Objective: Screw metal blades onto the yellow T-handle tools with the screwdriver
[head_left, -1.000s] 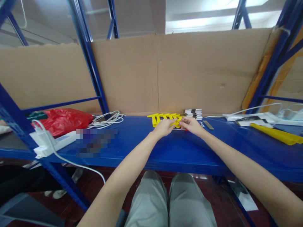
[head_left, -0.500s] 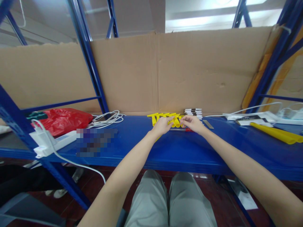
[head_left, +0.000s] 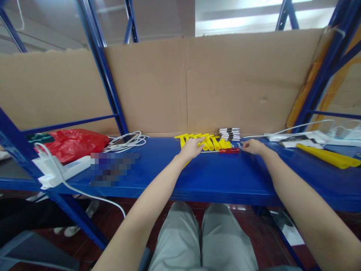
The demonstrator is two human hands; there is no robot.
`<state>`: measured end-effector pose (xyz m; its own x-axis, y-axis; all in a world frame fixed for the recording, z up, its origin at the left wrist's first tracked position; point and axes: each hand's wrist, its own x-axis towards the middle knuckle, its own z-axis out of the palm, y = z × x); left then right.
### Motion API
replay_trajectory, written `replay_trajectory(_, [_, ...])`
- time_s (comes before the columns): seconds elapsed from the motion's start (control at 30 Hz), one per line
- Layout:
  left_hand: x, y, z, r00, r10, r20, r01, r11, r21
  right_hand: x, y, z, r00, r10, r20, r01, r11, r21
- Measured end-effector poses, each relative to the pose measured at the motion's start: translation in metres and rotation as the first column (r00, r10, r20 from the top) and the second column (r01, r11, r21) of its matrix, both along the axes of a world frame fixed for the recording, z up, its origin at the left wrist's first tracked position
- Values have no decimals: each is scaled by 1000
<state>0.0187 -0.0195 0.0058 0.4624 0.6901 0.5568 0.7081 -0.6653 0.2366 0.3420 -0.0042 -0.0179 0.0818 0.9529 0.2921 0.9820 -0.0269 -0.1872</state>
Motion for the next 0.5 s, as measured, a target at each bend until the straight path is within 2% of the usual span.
replay_trajectory(0.1, [0,0,0,1000,-3,3,3,1000,-8,-11,-5,6,996,-71,58,77,990,-118])
replay_trajectory(0.2, [0,-1,1,1000,-5,4,6,1000,-16,-23,-12,13,988,-113,109,129,979,-157])
replay_trajectory(0.5, [0,-2,1,999,-12,42,14,999,-47,-29,-14,12,981,-133,142,150,982,-117])
